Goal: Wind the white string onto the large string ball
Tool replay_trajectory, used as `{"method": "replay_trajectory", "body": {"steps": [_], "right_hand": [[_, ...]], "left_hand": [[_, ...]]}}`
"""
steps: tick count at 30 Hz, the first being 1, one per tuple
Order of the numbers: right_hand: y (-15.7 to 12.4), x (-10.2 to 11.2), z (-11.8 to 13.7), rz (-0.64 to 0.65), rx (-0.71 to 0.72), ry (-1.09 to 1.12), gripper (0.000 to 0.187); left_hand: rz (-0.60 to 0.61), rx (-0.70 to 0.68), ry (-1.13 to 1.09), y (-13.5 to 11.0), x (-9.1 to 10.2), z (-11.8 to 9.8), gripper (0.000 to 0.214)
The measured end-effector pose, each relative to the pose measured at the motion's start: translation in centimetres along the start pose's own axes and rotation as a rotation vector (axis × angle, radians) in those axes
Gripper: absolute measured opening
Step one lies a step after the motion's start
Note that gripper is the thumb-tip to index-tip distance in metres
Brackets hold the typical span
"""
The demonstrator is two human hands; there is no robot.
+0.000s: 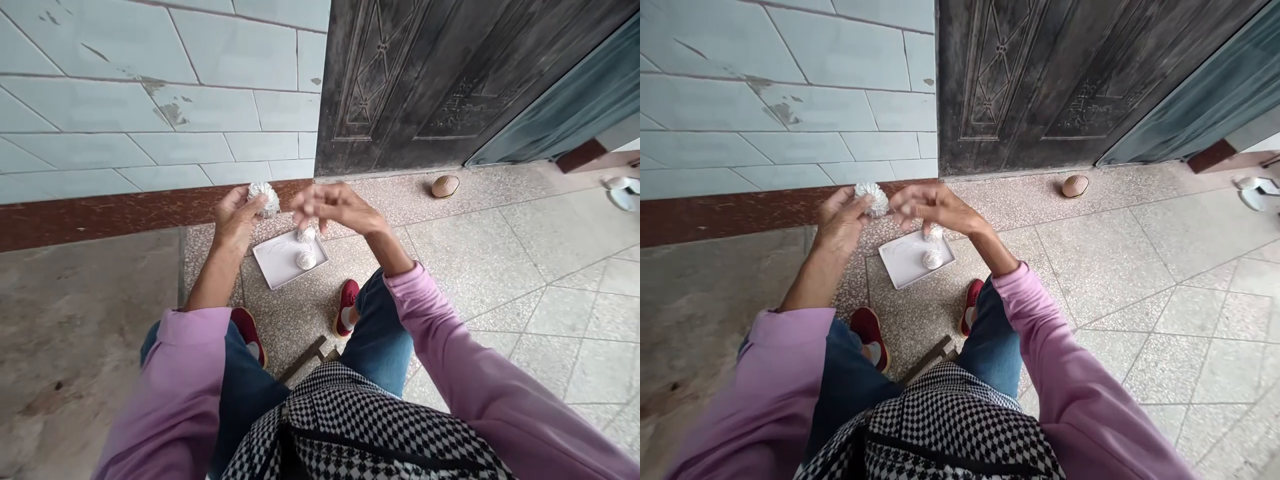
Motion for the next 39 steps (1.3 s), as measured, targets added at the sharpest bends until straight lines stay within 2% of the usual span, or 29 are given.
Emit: {"method": "replay_trajectory", "body": {"steps": [2, 3, 6, 8, 10, 12, 14, 18, 21, 22, 25, 28, 31, 35, 37, 39], "right_hand": [[2.7, 1.1, -2.8, -0.122, -0.096, 0.029, 0.029], [3.9, 0.9, -4.2, -0.130, -0.142, 0.042, 0.032], [6.1, -1.5, -7.3, -0.067, -0.215, 0.111, 0.052], [6.6, -3.9, -8.4, 0.009, -0.208, 0.160, 0.061], [6.8, -5.8, -9.1, 0.076, -0.187, 0.181, 0.060], [6.9, -6.8, -9.6, 0.109, -0.166, 0.165, 0.056], [7.0, -6.8, -9.9, 0.110, -0.145, 0.130, 0.053], [7.1, -6.3, -9.8, 0.095, -0.124, 0.077, 0.042], [6.5, -6.3, -9.4, 0.064, -0.154, -0.013, 0.020], [6.3, -6.4, -9.0, 0.058, -0.159, -0.073, 0.018], [5.4, -6.8, -6.8, 0.061, -0.112, -0.282, 0.030], [5.0, -6.7, -4.0, 0.078, -0.016, -0.332, 0.037], [4.9, -4.8, -2.4, 0.015, 0.002, -0.266, 0.045], [5.2, -1.6, -2.5, -0.153, -0.034, -0.234, 0.061], [5.5, -1.2, -2.7, -0.190, -0.010, -0.220, 0.065], [5.9, -1.6, -3.4, -0.189, -0.018, -0.178, 0.065]], "left_hand": [[0.017, 0.012, 0.016, 0.1, 0.3, 0.0, 0.059], [0.025, 0.013, 0.022, 0.1, 0.4, -0.1, 0.060], [0.042, 0.002, 0.036, 0.1, 0.3, -0.3, 0.061], [0.055, -0.003, 0.054, -0.2, -0.2, -0.4, 0.061], [0.069, 0.012, 0.066, -0.7, -0.7, -0.5, 0.061], [0.089, 0.044, 0.058, -1.1, -1.2, -0.5, 0.060], [0.122, 0.075, 0.043, -1.4, -1.8, -0.4, 0.059], [0.157, 0.060, 0.032, -1.2, -2.2, -0.4, 0.059], [0.077, 0.027, 0.017, -0.4, -1.1, -0.2, 0.061], [0.042, 0.019, 0.011, -0.2, -0.5, 0.0, 0.062], [-0.031, -0.013, 0.023, 0.4, 0.7, 0.1, 0.064], [-0.040, -0.086, 0.102, 0.5, 0.8, -0.5, 0.061], [0.037, -0.085, 0.183, -0.4, -0.5, -0.8, 0.060], [0.286, 0.095, 0.179, -2.6, -3.3, 0.0, 0.059], [0.352, 0.150, 0.144, -3.4, -4.0, -0.1, 0.058], [0.366, 0.163, 0.101, -3.6, -4.1, -0.4, 0.056]]}}
Point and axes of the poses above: each hand's wrist, its own y-axis towards the middle knuckle, its own x-axis out of the back of the hand, z = x × y, the point moved 10 cm from there along y, towards the middle knuckle, and after that the axes turned 8 degrees about -y, right-handed, at the moved point
